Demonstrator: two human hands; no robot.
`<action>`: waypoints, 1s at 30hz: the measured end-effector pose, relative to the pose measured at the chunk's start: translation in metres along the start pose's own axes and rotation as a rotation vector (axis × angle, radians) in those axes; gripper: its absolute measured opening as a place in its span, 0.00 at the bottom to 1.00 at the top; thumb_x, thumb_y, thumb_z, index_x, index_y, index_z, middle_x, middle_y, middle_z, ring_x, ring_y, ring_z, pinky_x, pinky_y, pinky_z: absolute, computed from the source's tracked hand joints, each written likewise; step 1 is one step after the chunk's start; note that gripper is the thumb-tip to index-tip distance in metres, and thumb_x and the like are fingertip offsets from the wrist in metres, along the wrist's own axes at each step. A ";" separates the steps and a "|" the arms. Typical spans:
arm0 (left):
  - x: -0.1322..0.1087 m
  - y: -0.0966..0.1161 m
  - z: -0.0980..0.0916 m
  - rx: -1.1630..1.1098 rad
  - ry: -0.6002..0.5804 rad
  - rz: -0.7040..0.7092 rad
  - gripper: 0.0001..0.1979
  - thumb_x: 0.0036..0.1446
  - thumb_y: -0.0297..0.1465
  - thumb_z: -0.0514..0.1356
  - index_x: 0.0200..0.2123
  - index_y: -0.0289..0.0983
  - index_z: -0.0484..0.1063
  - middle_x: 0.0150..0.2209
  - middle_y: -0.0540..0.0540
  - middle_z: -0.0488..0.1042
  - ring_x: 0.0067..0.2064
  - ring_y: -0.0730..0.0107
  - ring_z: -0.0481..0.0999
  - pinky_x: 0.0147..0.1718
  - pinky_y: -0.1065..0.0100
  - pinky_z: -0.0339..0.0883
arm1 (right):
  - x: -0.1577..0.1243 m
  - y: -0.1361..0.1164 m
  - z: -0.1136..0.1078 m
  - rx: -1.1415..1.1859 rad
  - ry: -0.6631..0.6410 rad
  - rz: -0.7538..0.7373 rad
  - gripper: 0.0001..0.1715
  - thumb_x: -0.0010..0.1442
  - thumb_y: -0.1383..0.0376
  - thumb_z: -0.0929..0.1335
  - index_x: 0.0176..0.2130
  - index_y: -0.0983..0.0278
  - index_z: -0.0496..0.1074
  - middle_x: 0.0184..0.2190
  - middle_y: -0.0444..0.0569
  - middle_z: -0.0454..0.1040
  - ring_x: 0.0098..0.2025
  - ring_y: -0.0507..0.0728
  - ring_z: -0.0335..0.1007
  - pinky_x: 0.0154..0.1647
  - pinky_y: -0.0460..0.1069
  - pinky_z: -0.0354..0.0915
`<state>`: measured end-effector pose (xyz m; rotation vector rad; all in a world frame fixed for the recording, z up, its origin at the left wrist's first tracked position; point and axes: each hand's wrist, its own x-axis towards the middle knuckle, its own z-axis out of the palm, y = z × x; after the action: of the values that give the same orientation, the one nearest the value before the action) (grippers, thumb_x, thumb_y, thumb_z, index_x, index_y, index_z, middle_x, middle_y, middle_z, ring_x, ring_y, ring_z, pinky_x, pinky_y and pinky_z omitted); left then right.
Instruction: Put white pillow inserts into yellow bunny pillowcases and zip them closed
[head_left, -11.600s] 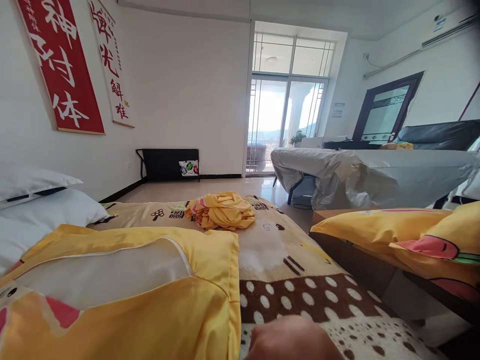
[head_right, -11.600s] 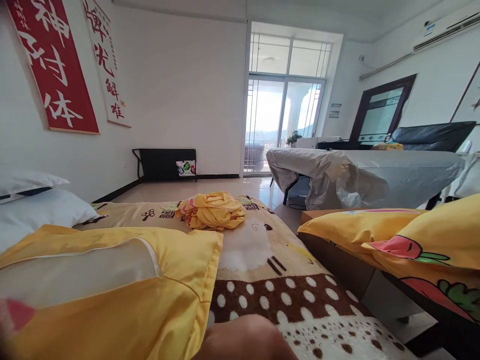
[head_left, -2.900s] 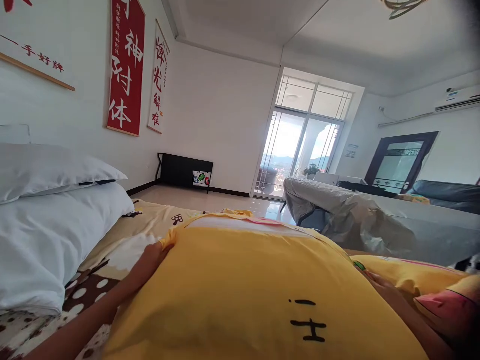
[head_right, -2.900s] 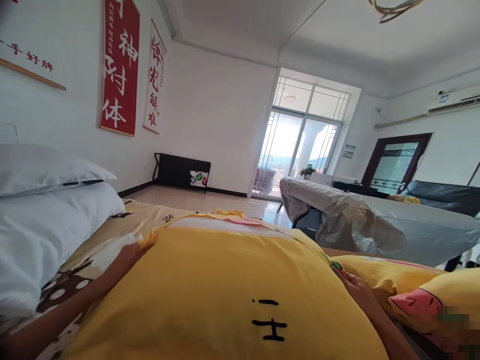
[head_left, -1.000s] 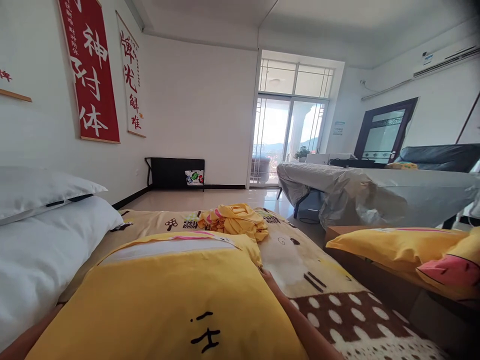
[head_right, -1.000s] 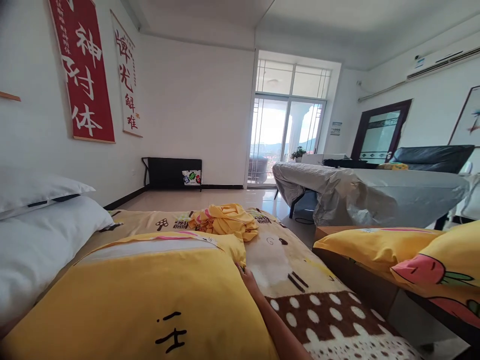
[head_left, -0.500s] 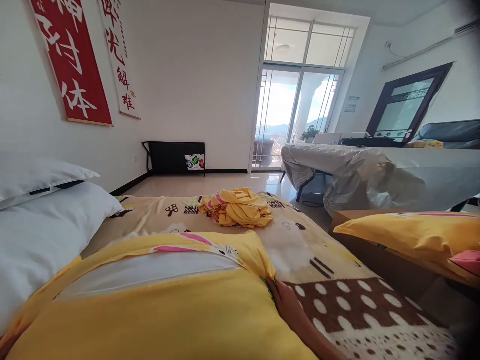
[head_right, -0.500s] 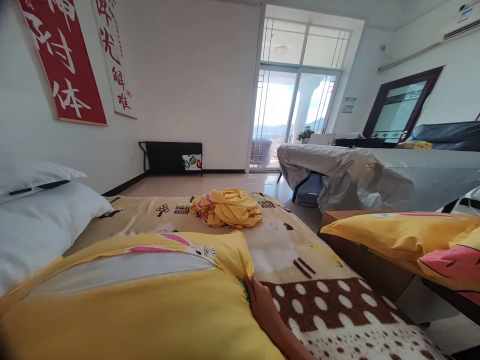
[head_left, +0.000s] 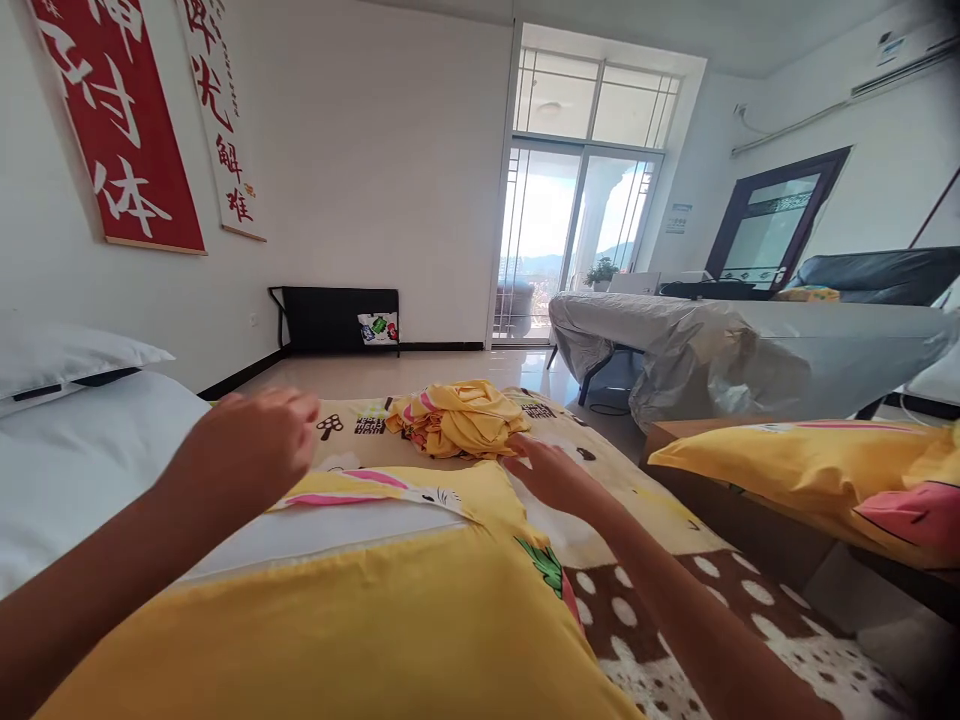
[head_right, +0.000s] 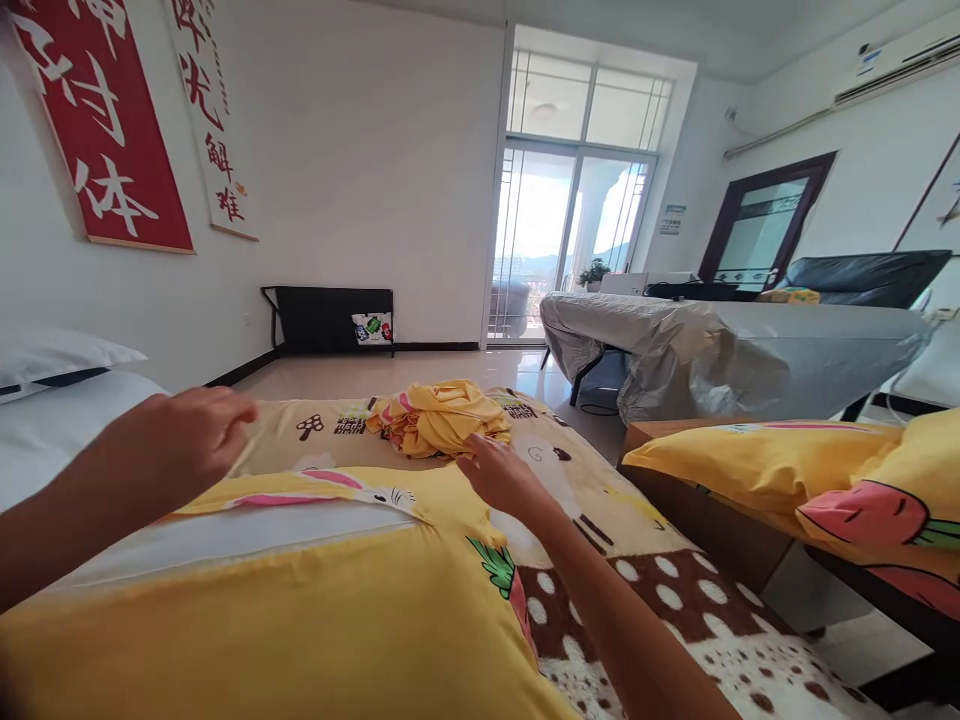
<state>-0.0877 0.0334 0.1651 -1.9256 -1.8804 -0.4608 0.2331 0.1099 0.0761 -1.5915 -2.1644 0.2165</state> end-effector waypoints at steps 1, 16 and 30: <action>0.016 0.026 -0.001 0.107 -0.035 0.113 0.10 0.55 0.26 0.48 0.30 0.35 0.69 0.30 0.45 0.71 0.38 0.61 0.73 0.43 0.59 0.61 | 0.013 -0.017 0.000 0.007 0.007 -0.019 0.19 0.62 0.62 0.60 0.49 0.64 0.70 0.49 0.55 0.74 0.51 0.63 0.67 0.49 0.53 0.59; -0.019 0.149 0.178 -0.097 -0.414 0.422 0.20 0.63 0.27 0.42 0.50 0.31 0.69 0.54 0.32 0.71 0.57 0.51 0.68 0.52 0.50 0.61 | 0.018 0.076 0.154 0.244 -0.191 0.197 0.28 0.68 0.56 0.54 0.59 0.62 0.65 0.62 0.50 0.63 0.63 0.56 0.57 0.62 0.53 0.52; -0.006 0.132 0.158 -0.515 -0.405 0.118 0.21 0.59 0.25 0.44 0.54 0.34 0.66 0.51 0.37 0.74 0.54 0.57 0.71 0.51 0.57 0.62 | -0.022 -0.030 0.078 0.240 0.138 0.015 0.23 0.66 0.60 0.58 0.56 0.64 0.66 0.55 0.55 0.71 0.58 0.60 0.65 0.57 0.55 0.57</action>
<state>0.0364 0.1074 0.0180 -2.6180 -2.0104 -0.5986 0.1779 0.0895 0.0121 -1.4436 -1.9427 0.3462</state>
